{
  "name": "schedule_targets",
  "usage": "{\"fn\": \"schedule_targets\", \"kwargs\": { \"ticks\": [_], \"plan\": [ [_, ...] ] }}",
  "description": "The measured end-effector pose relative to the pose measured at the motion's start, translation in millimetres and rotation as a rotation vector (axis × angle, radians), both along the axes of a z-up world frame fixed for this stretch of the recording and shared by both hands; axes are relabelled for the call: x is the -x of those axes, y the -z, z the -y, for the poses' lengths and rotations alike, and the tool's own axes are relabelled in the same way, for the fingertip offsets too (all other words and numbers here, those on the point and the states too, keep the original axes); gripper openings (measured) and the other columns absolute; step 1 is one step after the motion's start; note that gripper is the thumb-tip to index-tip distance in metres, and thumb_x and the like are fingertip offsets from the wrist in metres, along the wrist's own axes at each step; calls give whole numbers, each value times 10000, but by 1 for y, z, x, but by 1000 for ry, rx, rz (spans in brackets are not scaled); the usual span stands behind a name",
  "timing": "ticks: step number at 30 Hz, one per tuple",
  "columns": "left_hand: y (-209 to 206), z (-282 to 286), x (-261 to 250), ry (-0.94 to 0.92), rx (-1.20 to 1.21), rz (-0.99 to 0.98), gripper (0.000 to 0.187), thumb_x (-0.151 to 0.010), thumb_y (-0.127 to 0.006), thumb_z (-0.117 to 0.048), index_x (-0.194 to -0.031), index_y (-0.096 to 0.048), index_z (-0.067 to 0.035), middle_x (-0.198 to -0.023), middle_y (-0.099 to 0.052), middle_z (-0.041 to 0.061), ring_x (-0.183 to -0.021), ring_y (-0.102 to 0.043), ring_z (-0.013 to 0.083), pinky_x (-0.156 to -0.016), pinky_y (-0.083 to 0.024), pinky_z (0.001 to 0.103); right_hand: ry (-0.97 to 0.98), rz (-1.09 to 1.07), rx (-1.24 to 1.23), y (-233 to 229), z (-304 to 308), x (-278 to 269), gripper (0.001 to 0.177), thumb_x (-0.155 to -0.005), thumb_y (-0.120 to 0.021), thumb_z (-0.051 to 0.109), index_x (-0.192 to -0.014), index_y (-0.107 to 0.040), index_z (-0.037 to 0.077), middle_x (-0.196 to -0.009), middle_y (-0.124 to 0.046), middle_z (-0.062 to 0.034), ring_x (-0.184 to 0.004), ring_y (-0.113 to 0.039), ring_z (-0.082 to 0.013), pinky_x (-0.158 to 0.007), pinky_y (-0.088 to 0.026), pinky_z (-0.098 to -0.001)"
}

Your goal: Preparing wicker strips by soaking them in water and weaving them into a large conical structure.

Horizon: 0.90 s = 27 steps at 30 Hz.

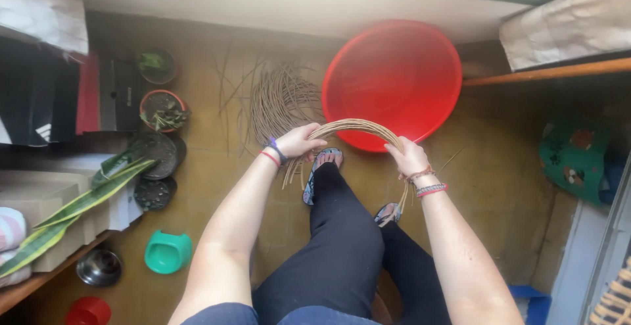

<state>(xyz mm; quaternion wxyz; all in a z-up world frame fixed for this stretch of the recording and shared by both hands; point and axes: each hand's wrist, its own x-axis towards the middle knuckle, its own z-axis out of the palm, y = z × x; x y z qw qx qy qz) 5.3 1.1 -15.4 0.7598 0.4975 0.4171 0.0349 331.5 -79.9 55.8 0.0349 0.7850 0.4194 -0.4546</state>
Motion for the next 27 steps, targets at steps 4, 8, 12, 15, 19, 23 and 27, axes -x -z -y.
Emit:
{"fn": "schedule_targets", "kwargs": {
  "ticks": [4, 8, 12, 15, 19, 23, 27],
  "plan": [
    [111, -9, -50, 22, -42, -68, 324, -979, -668, -336, -1187, -624, -91, -652, -645, 125, -415, -659, 200, -319, -541, 244, -27, 64, 79, 58, -18, -29, 351, -965, -600, 523, -1018, -663, 182, -467, -622, -88, -413, -691, -257, -433, -589, -349],
    [205, -23, -121, 283, -374, -517, 387, -957, -595, -445, -1097, -693, -98, -1016, -757, 189, -1056, -738, 356, -902, -606, 470, -46, 139, 164, 164, -22, -77, 438, -959, -631, 529, -1131, -643, 126, -868, -670, -228, -821, -668, -364, -738, -547, -457],
    [285, -40, -179, 134, -342, -611, 380, -971, -464, -279, -1019, -742, -24, -902, -759, 211, -971, -761, 373, -817, -629, 491, -119, 227, 193, 189, -44, -65, 382, -1019, -589, 426, -1210, -567, 96, -807, -746, -189, -722, -766, -358, -785, -615, -485],
    [282, -59, -202, 72, -334, -641, 355, -968, -469, -232, -1008, -753, -24, -871, -763, 184, -957, -766, 362, -810, -631, 486, -186, 355, 294, 211, -70, -69, 440, -1041, -511, 516, -1243, -560, 128, -949, -761, -230, -975, -756, -410, -933, -560, -566],
    [314, -76, -218, 59, -267, -653, 351, -966, -475, -237, -1030, -749, -28, -906, -764, 178, -985, -759, 363, -826, -627, 492, -250, 483, 371, 356, -73, -155, 473, -1020, -533, 528, -1292, -582, 145, -1185, -714, -281, -1188, -664, -460, -974, -524, -600],
    [351, -82, -229, 44, -192, -698, 349, -962, -490, -250, -1078, -740, -36, -984, -767, 167, -1049, -742, 364, -864, -618, 506, -319, 508, 488, 408, -94, -167, 416, -963, -592, 333, -1272, -682, 69, -1152, -733, -284, -1166, -674, -461, -968, -532, -590],
    [380, -81, -245, 53, -135, -725, 357, -958, -504, -262, -1127, -731, -44, -1063, -770, 155, -1113, -726, 365, -902, -610, 520, -305, 505, 546, 375, -105, -142, 409, -965, -580, 294, -1245, -714, 27, -1088, -744, -278, -1143, -684, -462, -960, -532, -595]
  ]
}}
